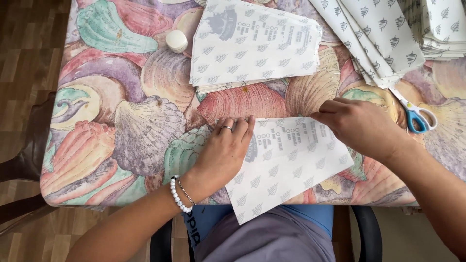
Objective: Folding pre-printed paper sheets into bags on a table with a patterned tablecloth.
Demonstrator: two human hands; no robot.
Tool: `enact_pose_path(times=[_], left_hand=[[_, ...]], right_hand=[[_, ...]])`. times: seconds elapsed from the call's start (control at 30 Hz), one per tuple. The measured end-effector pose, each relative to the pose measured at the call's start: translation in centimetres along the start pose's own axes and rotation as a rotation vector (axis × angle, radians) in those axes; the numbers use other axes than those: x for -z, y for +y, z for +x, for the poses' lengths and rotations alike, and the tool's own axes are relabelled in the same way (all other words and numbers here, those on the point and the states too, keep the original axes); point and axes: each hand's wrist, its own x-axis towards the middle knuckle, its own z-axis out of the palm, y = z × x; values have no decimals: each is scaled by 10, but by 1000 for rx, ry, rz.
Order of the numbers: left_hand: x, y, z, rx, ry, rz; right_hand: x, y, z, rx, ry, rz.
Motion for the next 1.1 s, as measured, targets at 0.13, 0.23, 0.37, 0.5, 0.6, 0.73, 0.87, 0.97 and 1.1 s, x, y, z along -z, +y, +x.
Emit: enact_pose_path(times=[0.13, 0.23, 0.37, 0.5, 0.6, 0.73, 0.87, 0.97, 1.1], left_hand=[[-7, 2, -1, -8, -3, 5], [-8, 1, -2, -18, -11, -16], [-4, -1, -1, -13, -10, 2], [-3, 1, 1, 2, -34, 34], [-4, 2, 2, 13, -33, 19], [2, -4, 8, 25, -54, -63], [4, -9, 11, -16, -47, -108], [3, -8, 7, -11, -60, -64], [5, -5, 3, -3, -81, 18]], right_hand=[[-2, -11, -2, -6, -121, -51], [-12, -14, -4, 68, -43, -189], [-15, -13, -5, 118, -37, -252], [-16, -10, -5, 160, -1, -252], [-15, -11, -2, 170, -11, -257], [-6, -14, -1, 180, -15, -302], [12, -24, 7, 140, -233, -320], [19, -29, 16, 118, -325, -332], [5, -29, 15, 205, -193, -425]])
